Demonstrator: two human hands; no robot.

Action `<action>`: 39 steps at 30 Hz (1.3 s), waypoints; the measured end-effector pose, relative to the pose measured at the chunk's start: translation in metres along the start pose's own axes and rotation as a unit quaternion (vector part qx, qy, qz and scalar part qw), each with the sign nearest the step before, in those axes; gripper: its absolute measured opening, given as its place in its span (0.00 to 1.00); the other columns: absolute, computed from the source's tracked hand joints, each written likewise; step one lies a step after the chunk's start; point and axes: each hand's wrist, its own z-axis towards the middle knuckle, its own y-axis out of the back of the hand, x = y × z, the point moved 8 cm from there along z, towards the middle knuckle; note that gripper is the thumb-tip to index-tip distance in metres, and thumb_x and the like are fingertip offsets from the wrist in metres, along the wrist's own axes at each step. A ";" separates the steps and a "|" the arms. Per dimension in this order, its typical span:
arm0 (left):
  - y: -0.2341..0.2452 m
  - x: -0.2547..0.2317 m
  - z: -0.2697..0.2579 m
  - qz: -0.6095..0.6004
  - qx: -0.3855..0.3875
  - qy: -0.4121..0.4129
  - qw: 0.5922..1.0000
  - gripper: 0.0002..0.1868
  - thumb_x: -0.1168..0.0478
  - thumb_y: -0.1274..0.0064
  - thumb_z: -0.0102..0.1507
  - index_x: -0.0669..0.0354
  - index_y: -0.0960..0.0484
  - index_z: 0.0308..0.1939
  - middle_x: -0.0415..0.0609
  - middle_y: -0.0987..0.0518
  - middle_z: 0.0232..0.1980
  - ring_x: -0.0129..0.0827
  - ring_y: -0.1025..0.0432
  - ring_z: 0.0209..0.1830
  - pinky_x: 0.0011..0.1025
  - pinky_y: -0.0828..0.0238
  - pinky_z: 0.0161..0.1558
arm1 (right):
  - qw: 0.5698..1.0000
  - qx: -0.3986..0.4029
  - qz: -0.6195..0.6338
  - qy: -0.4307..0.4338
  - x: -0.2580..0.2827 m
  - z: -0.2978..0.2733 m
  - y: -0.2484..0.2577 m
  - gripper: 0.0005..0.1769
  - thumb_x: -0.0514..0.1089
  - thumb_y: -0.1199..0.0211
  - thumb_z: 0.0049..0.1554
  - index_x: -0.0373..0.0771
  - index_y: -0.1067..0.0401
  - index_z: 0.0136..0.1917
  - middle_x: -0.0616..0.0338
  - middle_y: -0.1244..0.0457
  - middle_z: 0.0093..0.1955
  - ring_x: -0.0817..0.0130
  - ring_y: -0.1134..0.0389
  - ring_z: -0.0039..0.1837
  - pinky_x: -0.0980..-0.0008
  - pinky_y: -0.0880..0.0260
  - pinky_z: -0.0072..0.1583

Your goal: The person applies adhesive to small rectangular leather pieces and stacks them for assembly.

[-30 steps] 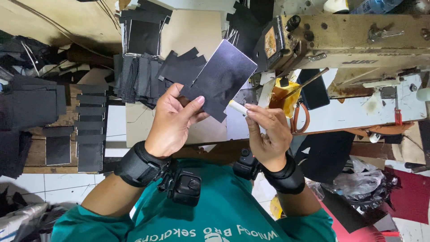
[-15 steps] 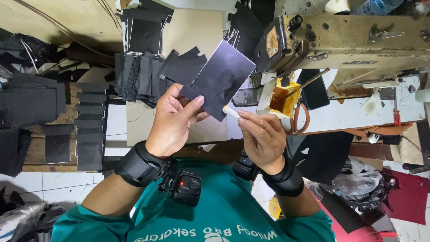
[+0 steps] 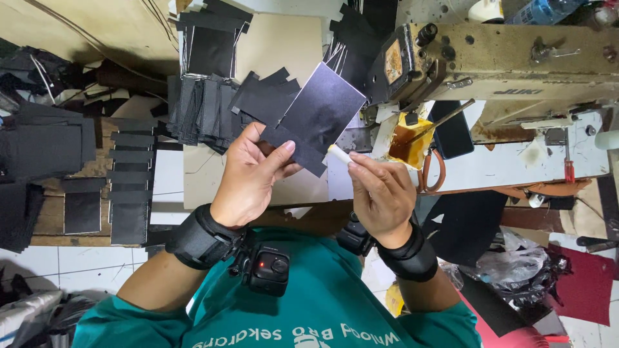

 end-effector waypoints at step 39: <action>0.475 -0.054 -0.104 0.835 -0.095 0.152 0.520 0.23 0.67 0.43 0.56 0.46 0.17 0.56 0.55 0.16 0.49 0.51 0.21 0.48 0.46 0.24 0.50 | 0.980 0.027 0.141 -0.137 -0.048 -0.067 -0.016 0.12 0.25 0.43 0.72 0.23 0.30 0.67 0.38 0.36 0.67 0.60 0.33 0.67 0.66 0.29 0.73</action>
